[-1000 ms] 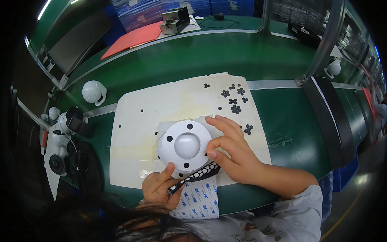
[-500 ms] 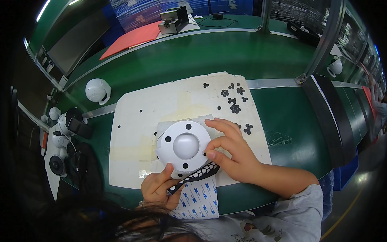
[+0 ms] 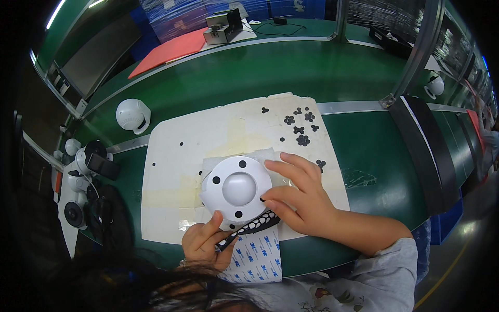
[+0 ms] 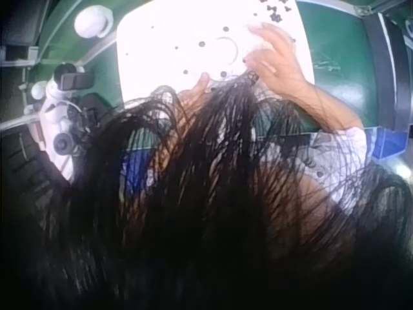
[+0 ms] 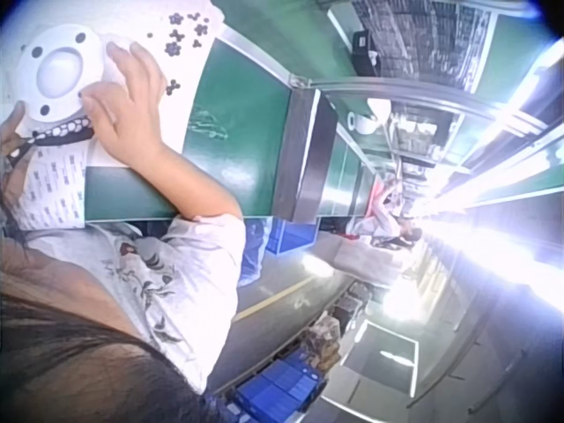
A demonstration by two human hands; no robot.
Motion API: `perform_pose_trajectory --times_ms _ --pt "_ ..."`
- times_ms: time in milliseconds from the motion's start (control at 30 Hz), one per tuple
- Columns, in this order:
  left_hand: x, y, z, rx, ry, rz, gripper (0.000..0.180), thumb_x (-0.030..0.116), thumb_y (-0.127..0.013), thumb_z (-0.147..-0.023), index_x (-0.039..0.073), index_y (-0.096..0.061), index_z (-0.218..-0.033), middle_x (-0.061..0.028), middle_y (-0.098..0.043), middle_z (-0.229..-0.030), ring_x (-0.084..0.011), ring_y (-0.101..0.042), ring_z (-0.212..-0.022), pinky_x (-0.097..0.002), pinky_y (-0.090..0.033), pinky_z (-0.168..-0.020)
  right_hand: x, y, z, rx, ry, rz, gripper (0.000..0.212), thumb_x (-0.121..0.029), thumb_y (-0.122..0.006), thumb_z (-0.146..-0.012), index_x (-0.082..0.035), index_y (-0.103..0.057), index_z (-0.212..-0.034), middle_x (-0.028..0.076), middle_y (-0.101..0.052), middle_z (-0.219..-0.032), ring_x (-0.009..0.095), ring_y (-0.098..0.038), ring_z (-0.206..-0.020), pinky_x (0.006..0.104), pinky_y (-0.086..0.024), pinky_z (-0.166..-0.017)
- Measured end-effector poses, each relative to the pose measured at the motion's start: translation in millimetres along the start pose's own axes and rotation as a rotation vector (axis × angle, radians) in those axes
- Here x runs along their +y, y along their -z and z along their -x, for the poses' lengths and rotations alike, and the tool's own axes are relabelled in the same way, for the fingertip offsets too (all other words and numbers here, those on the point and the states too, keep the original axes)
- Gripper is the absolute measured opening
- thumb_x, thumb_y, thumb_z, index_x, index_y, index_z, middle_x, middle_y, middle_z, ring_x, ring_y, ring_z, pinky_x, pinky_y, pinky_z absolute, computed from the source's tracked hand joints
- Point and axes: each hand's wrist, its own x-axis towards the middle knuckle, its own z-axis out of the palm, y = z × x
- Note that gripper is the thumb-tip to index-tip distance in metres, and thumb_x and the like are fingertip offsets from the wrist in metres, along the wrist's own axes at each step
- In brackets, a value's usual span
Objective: The person repeatedly picks small black circular components from a sheet and places them into holes on white dome-shaped housings. They handle the housings one at a time, rotating them to access different holes, and set each completed unit aside on the green workbench.
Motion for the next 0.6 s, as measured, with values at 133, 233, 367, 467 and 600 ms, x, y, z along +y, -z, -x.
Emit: perform_pose_trajectory --times_ms 133,233,367,467,600 --pt "0.1 -0.4 0.3 0.012 -0.006 -0.008 0.020 0.008 -0.065 -0.054 0.002 -0.063 -0.073 -0.0123 -0.055 -0.119 -0.0175 -0.050 -0.050 -0.0284 -0.041 -0.049 6.7 4.6 7.2 0.020 0.197 0.261 0.030 -0.023 -0.065 -0.075 -0.014 -0.059 -0.103 0.010 -0.045 -0.125 0.029 -0.037 -0.117 0.0402 -0.029 -0.092" --pt "0.0 -1.1 -0.5 0.009 -0.007 0.002 0.020 0.008 -0.065 -0.054 0.003 -0.063 -0.073 -0.0125 -0.055 -0.119 -0.0179 -0.050 -0.050 -0.0284 -0.041 -0.049 11.4 1.9 10.1 0.068 -0.034 -0.079 0.039 -0.026 -0.064 -0.077 -0.011 -0.053 -0.111 0.009 -0.049 -0.118 0.024 -0.042 -0.111 0.0371 -0.031 -0.090" --pt "-1.6 -2.0 0.2 -0.005 -0.006 0.021 0.023 0.007 -0.065 -0.052 0.002 -0.063 -0.074 -0.0130 -0.054 -0.120 -0.0182 -0.051 -0.051 -0.0287 -0.041 -0.049 12.7 -5.1 0.9 -0.124 -0.706 -1.136 0.038 -0.022 -0.061 -0.082 -0.004 -0.049 -0.113 0.006 -0.056 -0.101 0.014 -0.051 -0.091 0.0273 -0.039 -0.080" --pt "-3.7 -0.1 3.0 -0.046 0.010 0.104 0.028 0.007 -0.064 -0.049 0.002 -0.063 -0.077 -0.0137 -0.054 -0.120 -0.0210 -0.057 -0.061 -0.0292 -0.044 -0.052 3.4 -6.1 -13.7 -0.257 -0.853 -1.311 0.029 -0.015 -0.061 -0.083 -0.002 -0.052 -0.107 0.004 -0.060 -0.088 0.007 -0.055 -0.074 0.0200 -0.044 -0.065" --pt "-2.8 3.7 3.2 -0.050 -0.082 0.158 0.034 0.007 -0.065 -0.050 0.001 -0.061 -0.083 -0.0162 -0.053 -0.119 -0.0254 -0.060 -0.076 -0.0311 -0.049 -0.059 31.8 -3.2 -29.4 -0.008 -0.819 -1.284 0.027 -0.017 -0.061 -0.080 -0.003 -0.055 -0.102 0.002 -0.061 -0.084 0.008 -0.057 -0.068 0.0212 -0.045 -0.057"
